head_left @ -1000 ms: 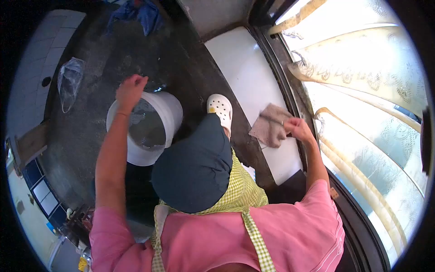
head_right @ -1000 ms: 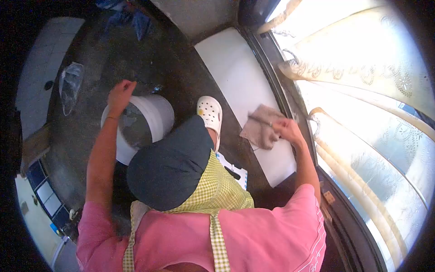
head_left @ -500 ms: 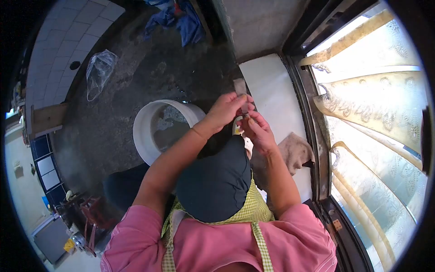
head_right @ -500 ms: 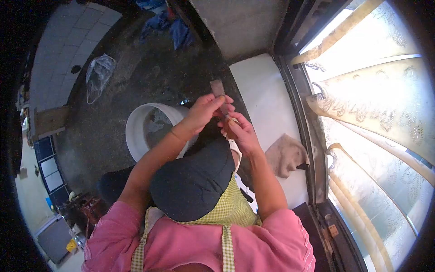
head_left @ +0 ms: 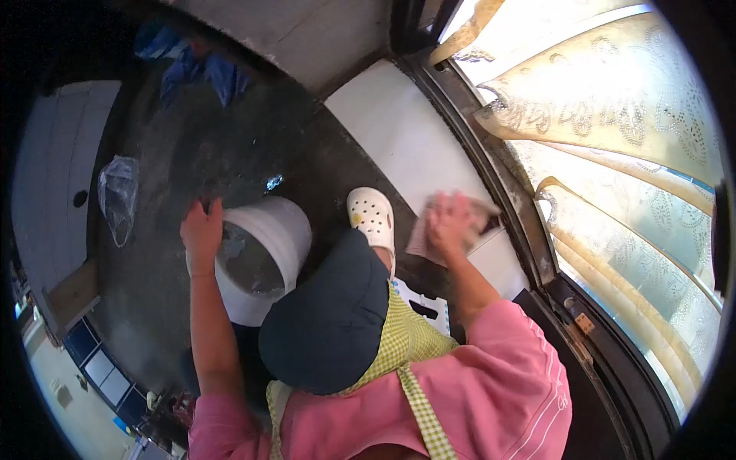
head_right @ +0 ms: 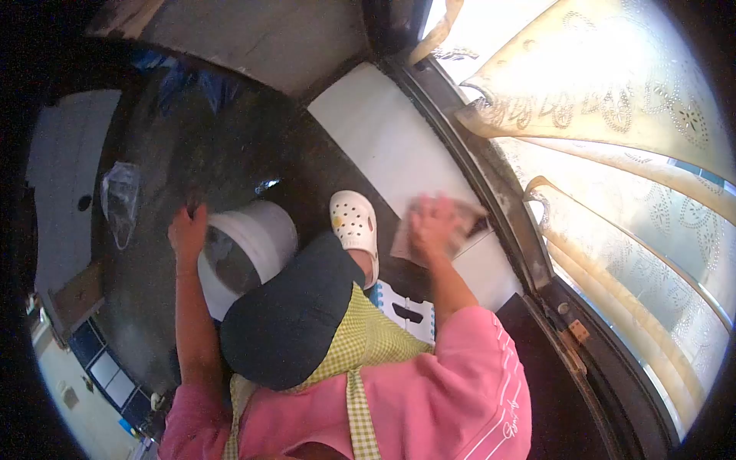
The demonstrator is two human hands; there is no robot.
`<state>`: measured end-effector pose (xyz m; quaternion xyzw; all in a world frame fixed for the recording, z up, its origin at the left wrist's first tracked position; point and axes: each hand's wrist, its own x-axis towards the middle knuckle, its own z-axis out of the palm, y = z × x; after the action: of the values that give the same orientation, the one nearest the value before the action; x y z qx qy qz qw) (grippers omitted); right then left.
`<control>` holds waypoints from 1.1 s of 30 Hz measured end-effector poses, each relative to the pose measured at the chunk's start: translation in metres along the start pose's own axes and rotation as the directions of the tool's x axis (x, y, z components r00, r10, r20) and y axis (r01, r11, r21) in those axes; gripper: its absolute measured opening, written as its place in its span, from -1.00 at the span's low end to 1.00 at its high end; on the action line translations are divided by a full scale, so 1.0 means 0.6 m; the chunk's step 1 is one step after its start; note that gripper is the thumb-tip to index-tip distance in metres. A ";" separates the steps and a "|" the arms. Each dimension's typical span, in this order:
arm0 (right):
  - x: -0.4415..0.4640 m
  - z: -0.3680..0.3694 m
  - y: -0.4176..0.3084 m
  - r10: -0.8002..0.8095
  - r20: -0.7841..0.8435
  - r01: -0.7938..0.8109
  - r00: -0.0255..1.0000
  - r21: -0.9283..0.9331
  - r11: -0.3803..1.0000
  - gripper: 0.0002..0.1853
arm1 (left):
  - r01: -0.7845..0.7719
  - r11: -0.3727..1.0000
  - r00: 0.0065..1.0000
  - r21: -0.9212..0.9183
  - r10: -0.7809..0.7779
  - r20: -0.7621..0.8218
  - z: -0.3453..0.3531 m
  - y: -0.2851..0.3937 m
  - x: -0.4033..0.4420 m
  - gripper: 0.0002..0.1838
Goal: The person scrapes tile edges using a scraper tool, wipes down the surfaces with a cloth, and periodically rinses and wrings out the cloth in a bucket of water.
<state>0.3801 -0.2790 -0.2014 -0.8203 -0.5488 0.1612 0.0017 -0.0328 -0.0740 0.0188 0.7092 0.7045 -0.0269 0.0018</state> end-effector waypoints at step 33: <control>0.536 -0.067 -0.282 -0.168 0.168 0.065 0.971 0.492 0.868 -0.60 | 0.043 0.994 0.987 0.104 -0.059 0.151 -0.033 0.048 -0.004 -0.75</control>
<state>0.3495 0.0852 -0.2176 -0.7380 -0.5369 0.3764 0.1596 -0.0033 -0.0758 0.0377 0.6860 0.7179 -0.1169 0.0196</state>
